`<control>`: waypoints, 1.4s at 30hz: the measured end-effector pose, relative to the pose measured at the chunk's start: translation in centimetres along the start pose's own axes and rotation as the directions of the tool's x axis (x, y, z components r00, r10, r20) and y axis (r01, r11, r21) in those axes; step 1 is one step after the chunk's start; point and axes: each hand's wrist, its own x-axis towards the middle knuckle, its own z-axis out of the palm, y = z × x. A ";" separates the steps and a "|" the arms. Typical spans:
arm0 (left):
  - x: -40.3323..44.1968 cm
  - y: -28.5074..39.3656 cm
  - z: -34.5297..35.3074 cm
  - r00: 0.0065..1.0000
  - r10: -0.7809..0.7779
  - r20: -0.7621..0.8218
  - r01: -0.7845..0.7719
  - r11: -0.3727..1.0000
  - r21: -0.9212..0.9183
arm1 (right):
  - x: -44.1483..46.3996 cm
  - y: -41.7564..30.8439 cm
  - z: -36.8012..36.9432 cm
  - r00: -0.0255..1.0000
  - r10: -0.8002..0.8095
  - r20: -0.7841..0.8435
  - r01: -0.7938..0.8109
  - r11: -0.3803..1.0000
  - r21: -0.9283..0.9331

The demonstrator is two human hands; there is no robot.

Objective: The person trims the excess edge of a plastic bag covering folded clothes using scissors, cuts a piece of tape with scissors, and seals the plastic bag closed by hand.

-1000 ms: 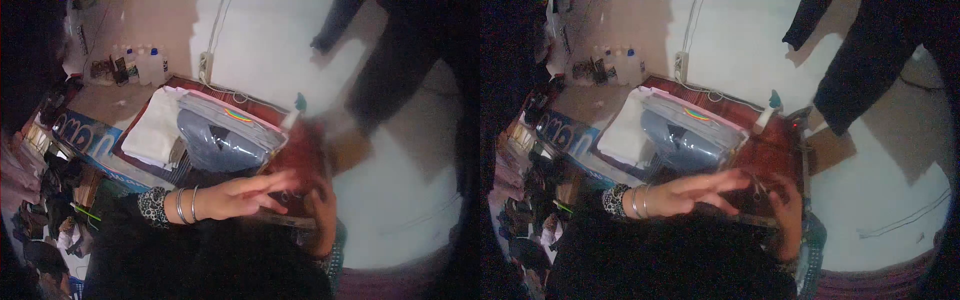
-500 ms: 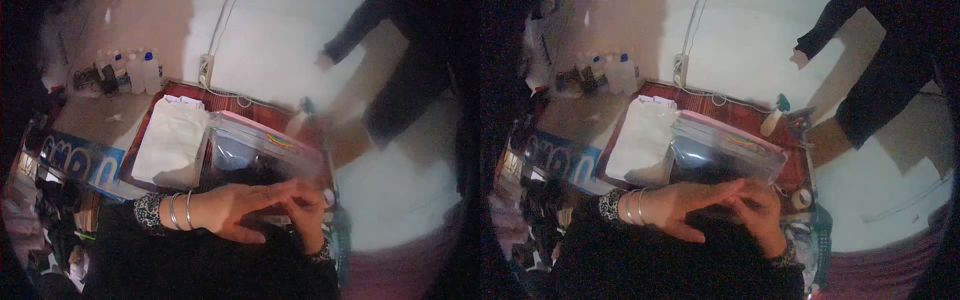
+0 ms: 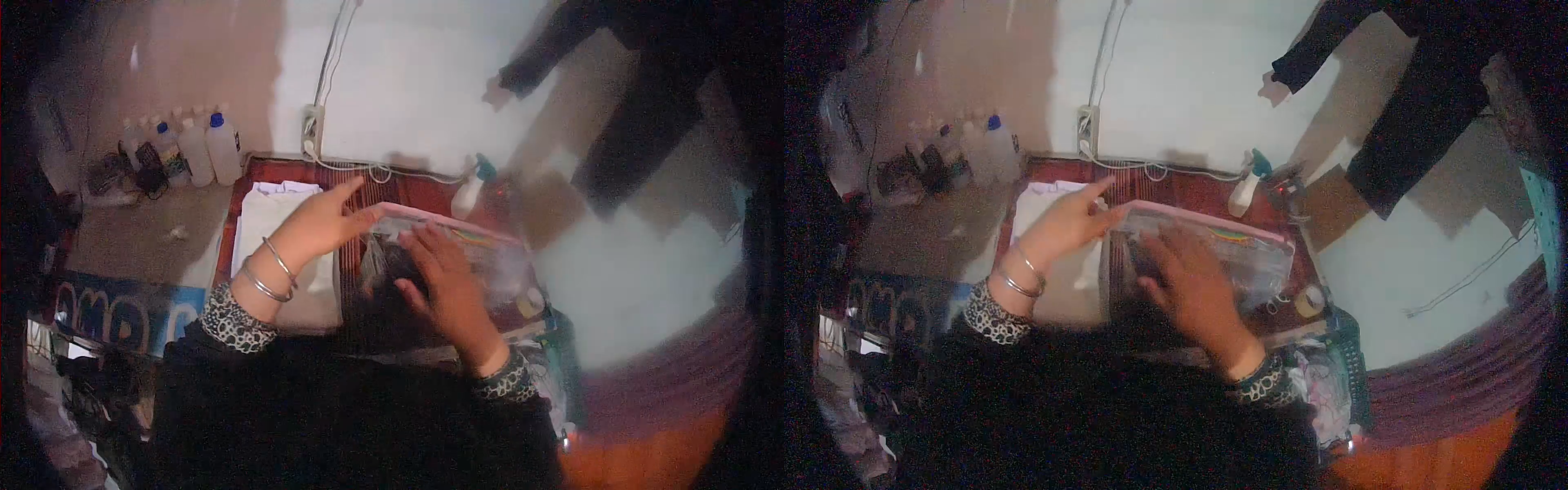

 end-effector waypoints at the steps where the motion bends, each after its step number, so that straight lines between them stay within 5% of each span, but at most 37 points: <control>1: 0.4 -0.3 0.1 0.999 0.042 0.030 -0.042 0.999 0.005 | 0.2 -0.1 0.4 0.998 -0.008 0.067 0.007 1.000 0.023; 2: 0.5 -0.7 0.1 0.999 0.042 0.031 -0.042 0.999 0.003 | 0.2 -0.1 0.7 0.998 -0.007 0.068 0.006 1.000 0.022; 4: 0.4 -1.2 0.1 0.987 0.086 0.132 -0.038 0.943 -0.330 | -0.4 0.0 1.1 0.999 -0.028 0.032 0.028 1.000 0.003; 10: 0.6 -2.2 2.8 0.972 0.205 -0.114 -0.231 0.758 -0.610 | -0.2 -0.4 0.9 0.994 -0.078 0.081 0.081 0.996 -0.030; 14: 0.9 -2.2 3.3 0.961 0.227 -0.157 -0.275 0.749 -0.602 | 1.1 -0.8 0.9 0.988 -0.151 0.044 0.152 0.988 -0.023; 16: 0.9 -2.0 3.7 0.977 0.180 -0.116 -0.202 0.588 -0.783 | 1.4 -1.0 1.0 0.984 -0.171 0.050 0.172 0.985 -0.028; 20: 0.4 -1.4 3.8 0.983 0.117 -0.143 -0.185 0.608 -0.772 | 1.7 -0.3 1.1 0.983 -0.182 0.030 0.180 0.982 0.063; 22: 0.4 -2.0 4.2 0.980 0.118 -0.163 -0.200 0.463 -0.864 | 1.9 -0.2 1.3 0.981 -0.194 0.012 0.191 0.975 0.110; 26: 0.8 -1.4 4.5 0.987 0.093 -0.129 -0.157 0.449 -0.880 | 2.0 0.0 1.3 0.976 -0.215 0.011 0.213 0.971 0.105; 32: 1.4 -0.8 4.0 0.969 0.210 -0.127 -0.226 0.560 -0.797 | 1.7 0.2 1.9 0.983 -0.175 -0.059 0.182 0.976 0.122; 35: 1.5 -0.6 3.7 0.961 0.243 -0.132 -0.259 0.622 -0.739 | 2.1 -0.1 1.5 0.985 -0.168 0.047 0.164 0.984 0.074; 41: 2.0 -2.0 4.1 0.930 0.310 -0.199 -0.331 0.467 -0.820 | 1.1 0.9 1.5 0.982 -0.184 0.052 0.178 0.979 0.098; 42: 1.7 -2.1 4.4 0.930 0.198 -0.311 -0.367 0.415 -0.833 | 0.9 1.2 1.6 0.984 -0.173 0.035 0.167 0.977 0.130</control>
